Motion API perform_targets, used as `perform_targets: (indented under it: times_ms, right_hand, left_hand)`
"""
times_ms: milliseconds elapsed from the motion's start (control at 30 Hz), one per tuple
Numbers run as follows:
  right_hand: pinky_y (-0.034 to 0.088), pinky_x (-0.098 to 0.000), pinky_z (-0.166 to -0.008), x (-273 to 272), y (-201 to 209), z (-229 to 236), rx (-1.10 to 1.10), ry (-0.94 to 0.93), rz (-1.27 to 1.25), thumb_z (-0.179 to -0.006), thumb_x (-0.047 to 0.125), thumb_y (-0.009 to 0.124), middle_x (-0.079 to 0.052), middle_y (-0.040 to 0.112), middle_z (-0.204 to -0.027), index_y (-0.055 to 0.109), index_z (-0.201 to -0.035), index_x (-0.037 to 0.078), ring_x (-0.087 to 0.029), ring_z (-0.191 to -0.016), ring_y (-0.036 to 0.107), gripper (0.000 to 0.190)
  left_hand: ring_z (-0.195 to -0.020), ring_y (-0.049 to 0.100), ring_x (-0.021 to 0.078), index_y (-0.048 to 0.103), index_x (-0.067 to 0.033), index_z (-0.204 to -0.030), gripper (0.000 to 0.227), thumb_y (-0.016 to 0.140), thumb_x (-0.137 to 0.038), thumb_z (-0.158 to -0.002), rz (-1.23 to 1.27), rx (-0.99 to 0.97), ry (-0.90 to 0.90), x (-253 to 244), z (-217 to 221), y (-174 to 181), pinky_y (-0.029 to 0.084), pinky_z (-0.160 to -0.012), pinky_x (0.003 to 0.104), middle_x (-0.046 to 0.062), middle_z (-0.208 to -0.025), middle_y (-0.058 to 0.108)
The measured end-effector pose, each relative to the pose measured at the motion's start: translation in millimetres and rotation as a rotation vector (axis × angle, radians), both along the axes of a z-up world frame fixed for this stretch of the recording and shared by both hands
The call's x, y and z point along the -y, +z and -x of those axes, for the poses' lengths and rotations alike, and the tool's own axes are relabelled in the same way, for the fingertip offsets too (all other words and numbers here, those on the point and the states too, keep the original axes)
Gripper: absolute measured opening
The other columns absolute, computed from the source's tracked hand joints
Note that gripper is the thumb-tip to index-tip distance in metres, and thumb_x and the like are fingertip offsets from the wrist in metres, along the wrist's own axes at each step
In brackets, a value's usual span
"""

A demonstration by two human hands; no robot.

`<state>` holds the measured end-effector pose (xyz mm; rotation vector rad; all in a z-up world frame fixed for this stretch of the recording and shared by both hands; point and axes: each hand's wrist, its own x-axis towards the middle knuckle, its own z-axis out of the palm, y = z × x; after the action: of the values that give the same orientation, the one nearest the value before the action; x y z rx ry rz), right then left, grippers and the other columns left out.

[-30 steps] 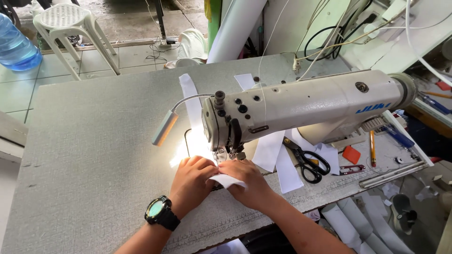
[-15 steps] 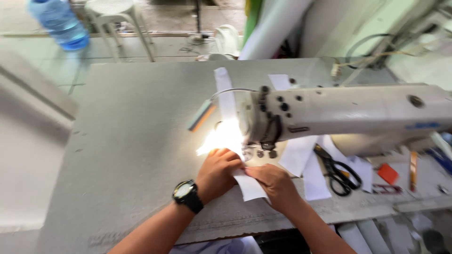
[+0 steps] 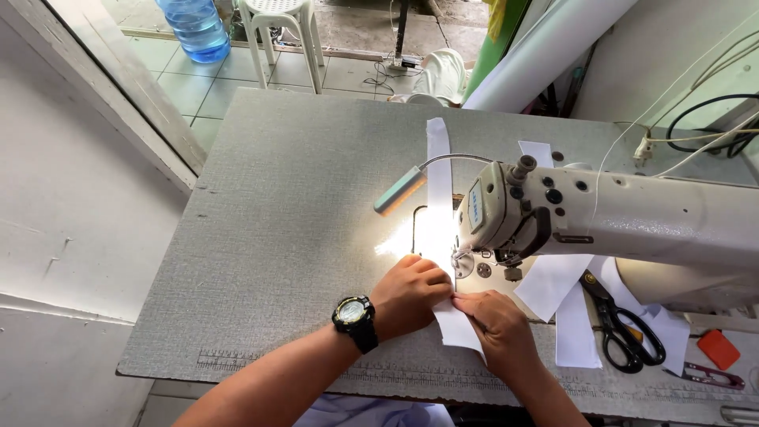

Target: Aligning and cutting white fabric strips using scissors on a sewing machine workbench.

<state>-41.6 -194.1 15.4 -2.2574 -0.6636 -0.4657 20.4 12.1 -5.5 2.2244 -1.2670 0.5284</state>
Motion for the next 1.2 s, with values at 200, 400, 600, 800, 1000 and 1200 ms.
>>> perform_targets:
  times_ms: [200,400,600,800,1000,1200]
  right_hand:
    - [0.052,-0.0402,-0.079,0,-4,-1,0.048,0.008,0.056,-0.09,0.014,0.066,-0.007,0.079,-0.101,0.076,-0.101,0.009,-0.027,-0.086,0.072,0.015]
    - [0.05,-0.0392,-0.07,0,4,1,0.065,-0.014,0.065,-0.094,0.017,0.067,-0.001,0.079,-0.1,0.078,-0.099,0.011,-0.024,-0.08,0.067,0.014]
    - [0.051,-0.042,-0.073,5,2,7,0.071,-0.003,0.057,-0.098,0.016,0.063,-0.004,0.079,-0.104,0.076,-0.108,0.01,-0.026,-0.085,0.071,0.017]
    - [0.052,-0.0428,-0.073,5,1,7,0.119,0.019,0.091,-0.098,0.014,0.063,-0.007,0.076,-0.109,0.074,-0.105,0.009,-0.028,-0.087,0.07,0.015]
    - [0.053,-0.0437,-0.076,4,3,8,0.123,0.033,0.098,-0.1,0.014,0.059,-0.01,0.075,-0.11,0.073,-0.107,0.006,-0.03,-0.088,0.07,0.017]
    - [0.055,-0.043,-0.074,4,1,8,0.135,0.064,0.052,-0.097,0.006,0.062,-0.01,0.077,-0.105,0.073,-0.109,0.004,-0.03,-0.085,0.071,0.017]
  left_hand:
    - [-0.092,0.061,0.0256,0.069,-0.0141,-0.094,0.01,0.069,-0.014,-0.083,-0.032,-0.029,-0.039,-2,-1,6,0.045,-0.084,0.042,0.004,-0.1,0.068]
    - [-0.096,0.062,0.0233,0.071,-0.0127,-0.102,0.017,0.072,-0.014,-0.085,-0.012,-0.074,-0.076,2,1,17,0.048,-0.086,0.04,0.003,-0.105,0.071]
    - [-0.098,0.062,0.0239,0.069,-0.0135,-0.099,0.018,0.073,-0.008,-0.082,-0.026,-0.047,-0.065,4,0,13,0.049,-0.086,0.041,0.001,-0.105,0.071]
    - [-0.1,0.063,0.0241,0.071,-0.0138,-0.101,0.017,0.073,-0.011,-0.084,-0.015,-0.025,-0.072,5,-1,11,0.048,-0.087,0.041,0.001,-0.106,0.071]
    - [-0.1,0.062,0.024,0.071,-0.0135,-0.1,0.016,0.072,-0.009,-0.084,-0.008,-0.032,-0.078,4,0,13,0.048,-0.086,0.041,0.0,-0.106,0.07]
    - [-0.102,0.062,0.0248,0.071,-0.0126,-0.101,0.019,0.071,-0.009,-0.083,-0.037,-0.024,-0.082,3,0,11,0.048,-0.087,0.041,0.002,-0.107,0.07]
